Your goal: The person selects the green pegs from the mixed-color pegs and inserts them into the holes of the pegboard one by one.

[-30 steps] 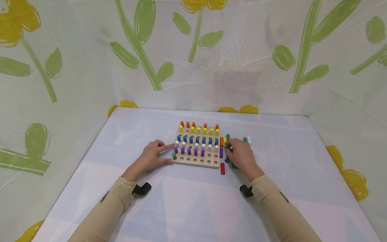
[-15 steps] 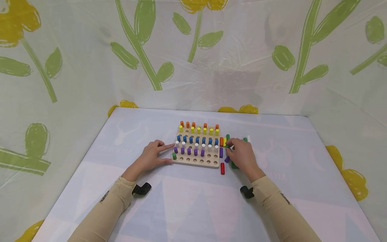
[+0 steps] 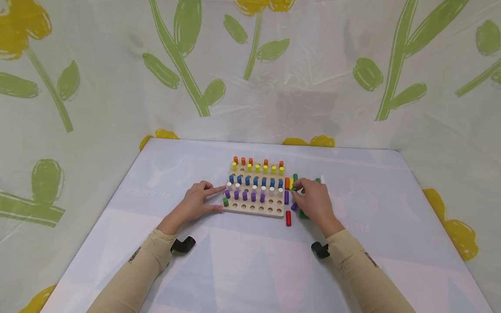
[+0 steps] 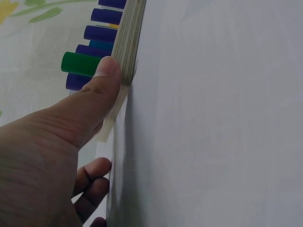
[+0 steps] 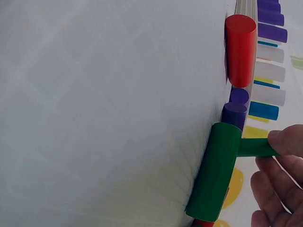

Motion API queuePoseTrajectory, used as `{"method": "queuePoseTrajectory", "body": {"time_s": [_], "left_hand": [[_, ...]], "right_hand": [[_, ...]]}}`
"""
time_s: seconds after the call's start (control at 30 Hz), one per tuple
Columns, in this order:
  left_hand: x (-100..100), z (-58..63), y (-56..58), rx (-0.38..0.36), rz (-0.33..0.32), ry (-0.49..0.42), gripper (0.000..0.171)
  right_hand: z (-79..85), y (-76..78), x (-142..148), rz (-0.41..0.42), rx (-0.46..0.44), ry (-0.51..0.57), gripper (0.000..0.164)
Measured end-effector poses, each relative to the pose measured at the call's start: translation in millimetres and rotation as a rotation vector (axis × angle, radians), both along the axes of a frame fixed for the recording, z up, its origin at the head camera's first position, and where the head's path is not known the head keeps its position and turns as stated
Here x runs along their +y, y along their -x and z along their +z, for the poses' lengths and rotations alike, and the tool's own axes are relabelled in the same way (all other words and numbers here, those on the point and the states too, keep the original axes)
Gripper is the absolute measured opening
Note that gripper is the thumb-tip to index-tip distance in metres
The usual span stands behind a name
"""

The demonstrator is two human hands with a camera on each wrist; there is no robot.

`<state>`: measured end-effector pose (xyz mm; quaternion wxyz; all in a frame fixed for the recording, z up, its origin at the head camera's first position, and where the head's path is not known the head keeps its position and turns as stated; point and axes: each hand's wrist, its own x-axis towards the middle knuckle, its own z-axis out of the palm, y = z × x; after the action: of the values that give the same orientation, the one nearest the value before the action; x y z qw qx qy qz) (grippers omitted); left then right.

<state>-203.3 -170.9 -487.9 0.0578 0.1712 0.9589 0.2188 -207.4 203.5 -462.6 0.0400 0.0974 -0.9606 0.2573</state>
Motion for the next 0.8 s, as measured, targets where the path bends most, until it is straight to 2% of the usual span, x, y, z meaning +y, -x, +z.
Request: {"method": "queuePoseTrajectory", "body": {"time_s": [0.8], "left_hand": [[0.1, -2.7, 1.5, -0.006, 0.006, -0.007, 0.075]], "right_hand": [[-2.2, -6.0, -4.5, 0.01, 0.035, 0.014, 0.025]]}}
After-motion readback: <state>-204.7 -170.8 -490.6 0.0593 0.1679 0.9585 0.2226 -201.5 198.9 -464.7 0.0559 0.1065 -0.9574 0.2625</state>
